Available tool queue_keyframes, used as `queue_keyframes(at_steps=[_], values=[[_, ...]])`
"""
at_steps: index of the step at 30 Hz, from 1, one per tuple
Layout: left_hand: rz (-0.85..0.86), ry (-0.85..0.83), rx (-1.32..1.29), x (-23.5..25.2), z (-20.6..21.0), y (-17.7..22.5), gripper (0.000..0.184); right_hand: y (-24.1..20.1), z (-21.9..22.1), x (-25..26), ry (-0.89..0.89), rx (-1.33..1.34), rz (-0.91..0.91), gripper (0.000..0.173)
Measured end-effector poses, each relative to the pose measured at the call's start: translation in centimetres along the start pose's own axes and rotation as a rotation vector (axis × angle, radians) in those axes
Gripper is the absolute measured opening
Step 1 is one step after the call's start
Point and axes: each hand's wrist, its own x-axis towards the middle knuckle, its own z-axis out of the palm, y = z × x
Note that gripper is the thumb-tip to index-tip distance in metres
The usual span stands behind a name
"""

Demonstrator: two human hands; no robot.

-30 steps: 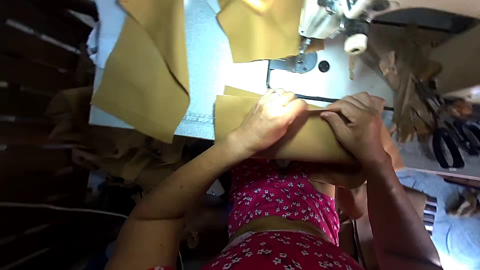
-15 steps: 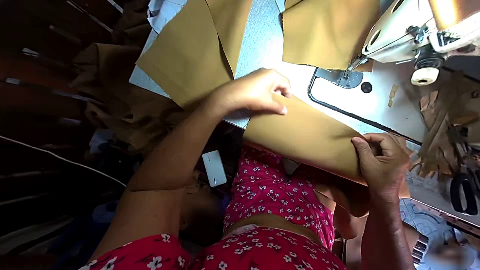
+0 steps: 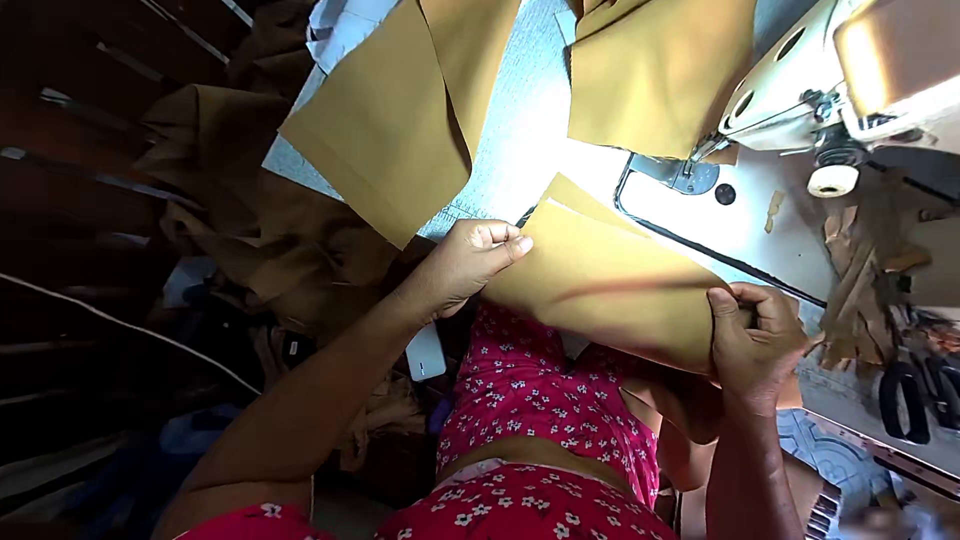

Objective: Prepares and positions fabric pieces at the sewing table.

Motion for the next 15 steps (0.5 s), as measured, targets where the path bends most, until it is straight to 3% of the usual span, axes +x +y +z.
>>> queue_keyframes(at_steps=[5, 9, 12, 15], values=[[0.221, 0.19, 0.129, 0.6, 0.5, -0.1, 0.009, 0.0, -1.1, 0.4, -0.121, -0.003, -0.064, 0.025], [0.505, 0.269, 0.373, -0.1, -1.1, 0.8, 0.013, -1.0, -3.5, 0.6, -0.455, 0.032, -0.101, 0.023], [0.608, 0.349, 0.628, -2.1, -4.2, 1.8, 0.024, -3.6, -2.9, 0.6, -0.659, 0.134, -0.223, 0.02], [0.622, 0.51, 0.859, -1.4, -10.3, 2.0, 0.036, -9.4, 1.1, 3.3, -0.874, 0.137, -0.23, 0.019]])
